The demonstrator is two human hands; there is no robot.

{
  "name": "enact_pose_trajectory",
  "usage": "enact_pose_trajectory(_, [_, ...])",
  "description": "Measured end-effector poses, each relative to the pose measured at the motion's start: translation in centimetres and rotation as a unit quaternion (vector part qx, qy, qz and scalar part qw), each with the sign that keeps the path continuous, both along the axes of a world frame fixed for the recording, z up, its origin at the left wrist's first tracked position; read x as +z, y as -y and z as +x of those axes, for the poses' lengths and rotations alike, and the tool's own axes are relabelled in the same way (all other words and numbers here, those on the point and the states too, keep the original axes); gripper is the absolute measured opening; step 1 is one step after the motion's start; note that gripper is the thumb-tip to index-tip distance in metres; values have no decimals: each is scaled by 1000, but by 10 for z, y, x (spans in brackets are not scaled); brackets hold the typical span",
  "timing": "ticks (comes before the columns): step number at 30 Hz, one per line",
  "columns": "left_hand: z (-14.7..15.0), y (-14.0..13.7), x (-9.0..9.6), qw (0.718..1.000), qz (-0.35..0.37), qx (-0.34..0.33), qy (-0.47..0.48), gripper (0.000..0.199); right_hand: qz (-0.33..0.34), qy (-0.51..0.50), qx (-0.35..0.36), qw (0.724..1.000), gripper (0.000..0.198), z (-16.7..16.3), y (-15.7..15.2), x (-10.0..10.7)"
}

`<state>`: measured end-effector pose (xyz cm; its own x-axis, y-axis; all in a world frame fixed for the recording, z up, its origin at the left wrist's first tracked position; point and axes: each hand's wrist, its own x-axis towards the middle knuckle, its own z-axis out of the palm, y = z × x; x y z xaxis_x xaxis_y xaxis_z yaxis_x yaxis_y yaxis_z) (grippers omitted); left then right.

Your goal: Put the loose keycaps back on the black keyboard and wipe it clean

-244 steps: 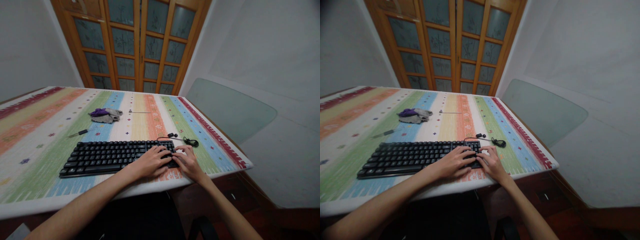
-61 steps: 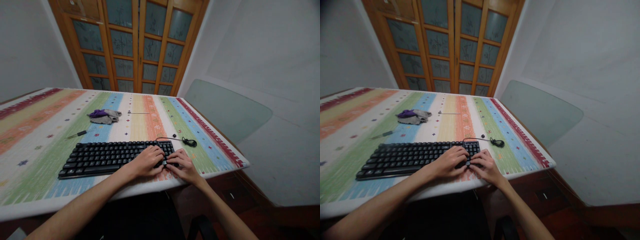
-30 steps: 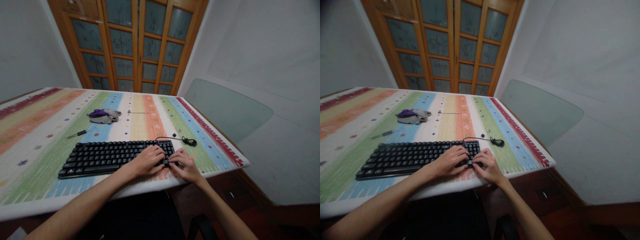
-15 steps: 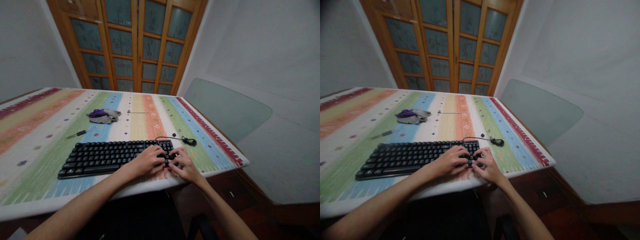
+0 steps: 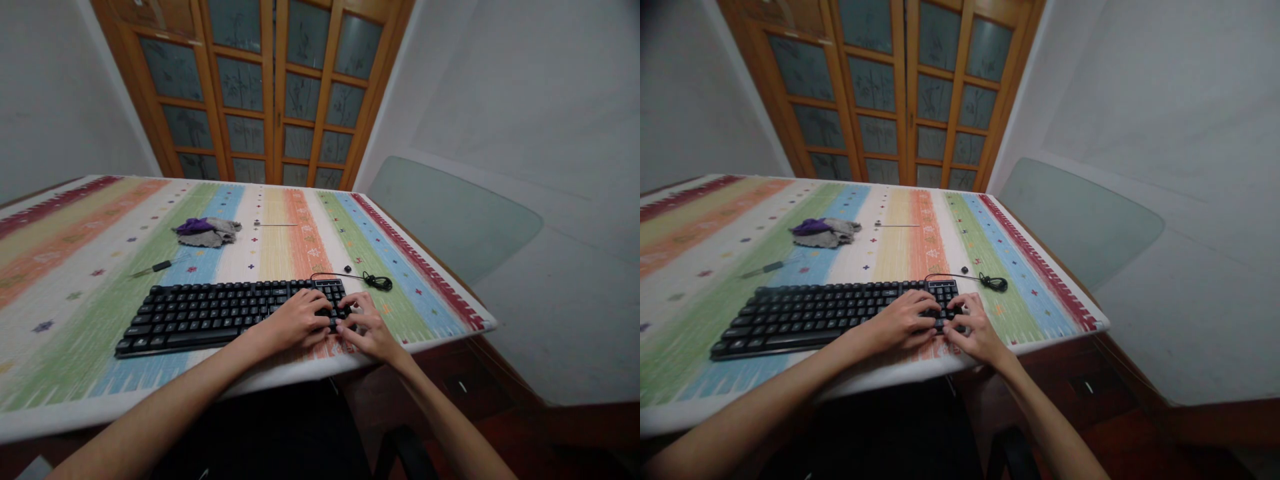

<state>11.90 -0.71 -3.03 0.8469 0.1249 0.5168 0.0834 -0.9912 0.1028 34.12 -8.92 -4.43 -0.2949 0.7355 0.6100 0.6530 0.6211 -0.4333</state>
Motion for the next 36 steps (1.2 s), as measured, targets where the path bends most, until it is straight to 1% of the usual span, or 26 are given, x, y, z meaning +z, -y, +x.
enact_pose_trajectory(7, [0,1,4,999,36,-9,-16,11,8,7,-13,1000,19,-2,2,0])
enact_pose_trajectory(11, [2,2,2,998,50,-4,-27,9,6,17,-23,1000,20,-2,2,-1])
enact_pose_trajectory(18, [2,2,-1,999,37,-3,-22,8,-14,21,-15,1000,18,-3,3,-2])
enact_pose_trajectory(21, [-1,3,-1,1000,24,1,-12,9,-14,6,-13,1000,13,-2,3,-1])
enact_pose_trajectory(23, [-3,4,0,1000,25,5,-12,10,-11,-13,-28,999,10,1,0,0])
enact_pose_trajectory(27, [-4,4,2,999,32,16,-27,8,7,-48,-115,992,10,18,-18,7])
enact_pose_trajectory(29, [-4,4,3,999,33,16,-32,9,15,-39,-152,987,10,29,-32,12])
enact_pose_trajectory(31, [-4,4,3,999,34,11,-37,14,13,-18,-169,985,12,40,-49,17])
enact_pose_trajectory(33, [-4,3,4,999,35,2,-41,18,-6,22,-174,985,14,50,-66,20])
enact_pose_trajectory(36, [-6,3,4,999,34,-8,-42,18,-69,97,-173,978,19,62,-90,20])
